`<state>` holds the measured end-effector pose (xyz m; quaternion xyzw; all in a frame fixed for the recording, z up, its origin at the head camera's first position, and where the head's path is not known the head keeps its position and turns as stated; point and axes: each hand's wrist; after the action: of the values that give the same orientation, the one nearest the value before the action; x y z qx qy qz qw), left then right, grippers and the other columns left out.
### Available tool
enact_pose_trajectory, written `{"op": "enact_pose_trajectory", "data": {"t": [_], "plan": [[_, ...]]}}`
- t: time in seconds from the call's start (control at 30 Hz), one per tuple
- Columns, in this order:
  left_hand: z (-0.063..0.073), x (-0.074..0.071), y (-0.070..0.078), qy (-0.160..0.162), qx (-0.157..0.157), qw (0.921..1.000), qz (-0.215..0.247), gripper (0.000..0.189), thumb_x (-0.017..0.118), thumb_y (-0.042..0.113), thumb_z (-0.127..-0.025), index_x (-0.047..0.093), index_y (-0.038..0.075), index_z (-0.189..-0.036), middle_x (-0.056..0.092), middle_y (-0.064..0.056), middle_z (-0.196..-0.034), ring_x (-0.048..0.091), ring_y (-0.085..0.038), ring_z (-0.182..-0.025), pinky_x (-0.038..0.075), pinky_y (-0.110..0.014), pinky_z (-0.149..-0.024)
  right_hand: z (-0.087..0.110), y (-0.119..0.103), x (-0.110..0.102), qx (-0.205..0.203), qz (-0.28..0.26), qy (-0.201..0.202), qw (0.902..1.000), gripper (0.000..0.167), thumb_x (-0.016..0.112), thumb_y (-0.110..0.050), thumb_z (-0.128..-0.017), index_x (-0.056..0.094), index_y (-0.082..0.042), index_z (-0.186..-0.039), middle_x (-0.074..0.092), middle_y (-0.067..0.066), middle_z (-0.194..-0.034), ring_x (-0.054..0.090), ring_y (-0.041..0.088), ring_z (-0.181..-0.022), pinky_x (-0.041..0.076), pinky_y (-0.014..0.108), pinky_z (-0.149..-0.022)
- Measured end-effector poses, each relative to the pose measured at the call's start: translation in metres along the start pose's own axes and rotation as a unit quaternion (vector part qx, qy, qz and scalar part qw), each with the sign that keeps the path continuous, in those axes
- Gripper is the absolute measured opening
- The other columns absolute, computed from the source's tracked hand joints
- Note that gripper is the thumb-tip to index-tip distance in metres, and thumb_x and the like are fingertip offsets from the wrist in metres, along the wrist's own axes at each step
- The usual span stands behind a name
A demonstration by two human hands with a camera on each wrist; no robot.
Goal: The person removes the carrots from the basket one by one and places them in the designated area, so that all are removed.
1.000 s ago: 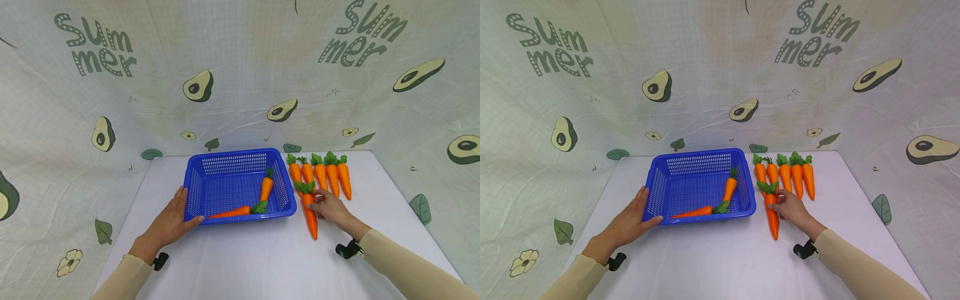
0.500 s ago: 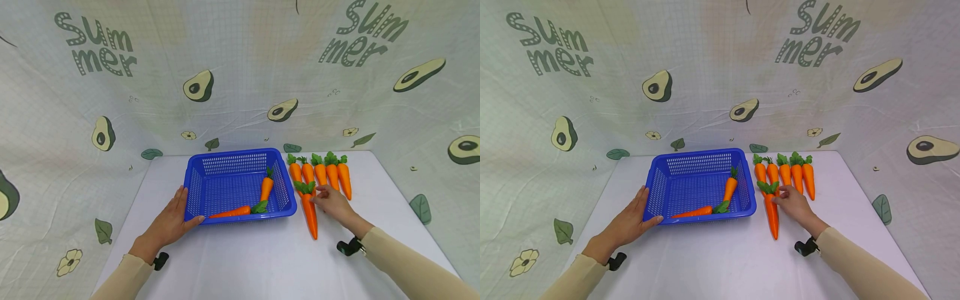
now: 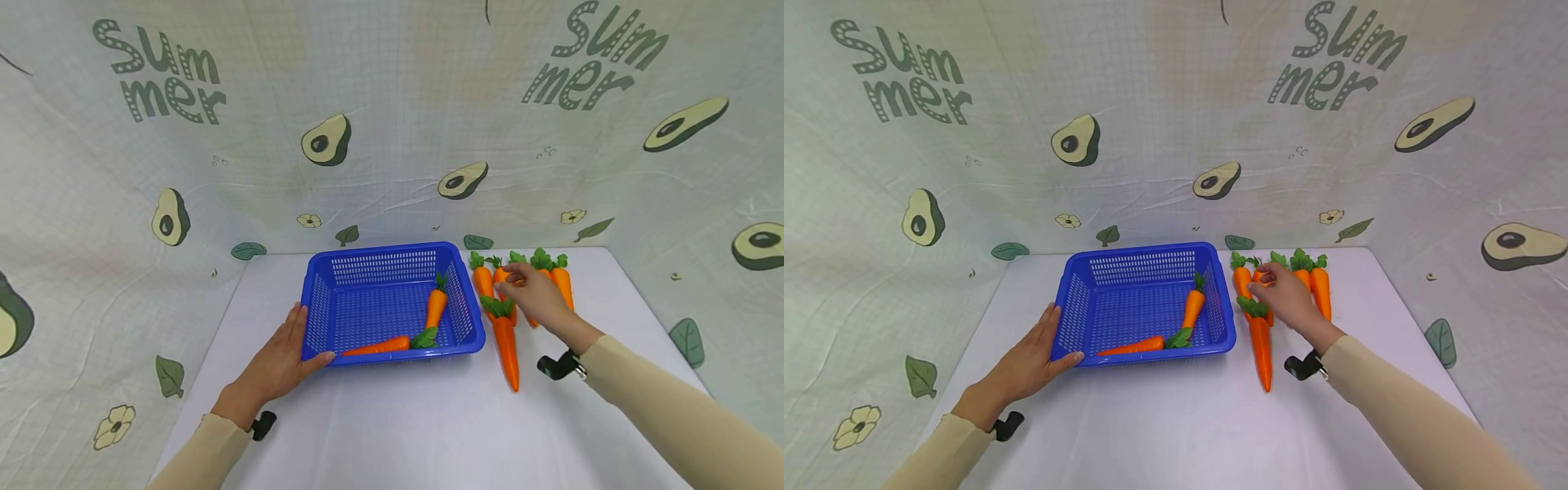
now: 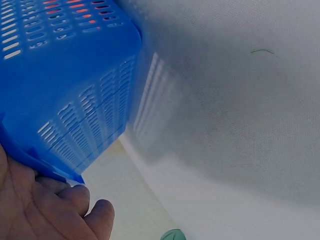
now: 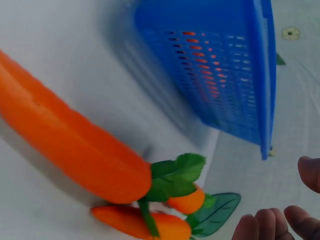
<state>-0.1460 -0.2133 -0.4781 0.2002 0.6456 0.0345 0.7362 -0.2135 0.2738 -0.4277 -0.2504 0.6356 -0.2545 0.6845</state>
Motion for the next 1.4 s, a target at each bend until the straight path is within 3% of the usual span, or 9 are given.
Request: {"op": "enact_pose_trajectory", "data": {"t": [0.2,0.43,0.6,0.8,1.13,1.4], "plan": [[0.001,-0.001,-0.001,-0.002,-0.004,1.0,0.006,0.122,0.053,0.081,-0.093,-0.001,0.002,-0.169,0.0,-0.022,-0.177,0.016,-0.049,-0.16,0.029,-0.066,-0.123,-0.018,-0.046,0.015,-0.057,0.004,-0.015,0.9983,0.059,0.07,-0.031,-0.102,0.053,0.001,-0.148,0.066,0.025,-0.133,0.065,0.04,-0.118,0.06,0.053,-0.097],[-0.002,0.001,-0.004,-0.005,-0.011,0.9998,0.016,0.123,0.052,0.082,-0.092,-0.004,0.005,-0.169,-0.002,-0.019,-0.178,0.018,-0.049,-0.16,0.03,-0.067,-0.123,-0.032,-0.086,0.054,-0.127,0.036,-0.116,0.9844,0.057,0.076,-0.03,-0.098,0.058,-0.006,-0.146,0.069,0.019,-0.127,0.069,0.032,-0.109,0.06,0.048,-0.094],[-0.005,0.002,-0.004,-0.004,-0.012,0.9998,0.017,0.123,0.052,0.083,-0.091,-0.003,0.005,-0.169,-0.002,-0.019,-0.178,0.019,-0.049,-0.16,0.03,-0.066,-0.123,-0.038,-0.101,0.08,-0.157,0.089,-0.197,0.9637,0.056,0.08,-0.029,-0.095,0.061,-0.007,-0.143,0.07,0.017,-0.128,0.068,0.03,-0.112,0.059,0.047,-0.1],[-0.004,0.002,-0.004,-0.003,-0.017,0.9997,0.015,0.122,0.053,0.082,-0.092,-0.002,0.005,-0.169,-0.002,-0.019,-0.178,0.019,-0.049,-0.16,0.032,-0.066,-0.122,-0.042,-0.109,0.099,-0.197,0.144,-0.282,0.9282,0.059,0.082,-0.03,-0.094,0.061,-0.004,-0.143,0.069,0.021,-0.135,0.066,0.036,-0.124,0.056,0.049,-0.106],[-0.001,0.001,-0.003,-0.004,-0.019,0.9995,0.025,0.123,0.053,0.082,-0.091,-0.003,0.006,-0.169,-0.002,-0.018,-0.178,0.02,-0.049,-0.16,0.031,-0.066,-0.123,-0.05,-0.122,0.115,-0.234,0.218,-0.346,0.8821,0.066,0.083,-0.032,-0.093,0.057,-0.006,-0.148,0.067,0.018,-0.139,0.065,0.03,-0.127,0.053,0.047,-0.111],[-0.001,0.001,0.0,-0.004,-0.015,0.9995,0.027,0.123,0.054,0.082,-0.091,-0.002,0.006,-0.169,-0.003,-0.017,-0.178,0.02,-0.048,-0.16,0.032,-0.065,-0.123,-0.052,-0.122,0.123,-0.248,0.251,-0.371,0.8591,0.071,0.085,-0.037,-0.09,0.055,-0.013,-0.15,0.064,0.014,-0.144,0.061,0.026,-0.131,0.05,0.046,-0.114]]}}
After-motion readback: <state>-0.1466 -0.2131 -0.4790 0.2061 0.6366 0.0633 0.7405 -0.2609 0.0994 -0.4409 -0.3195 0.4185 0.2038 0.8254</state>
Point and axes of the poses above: each hand's wrist, its own z-axis away from the middle knuckle, its own x-axis out of the palm, y = z × x
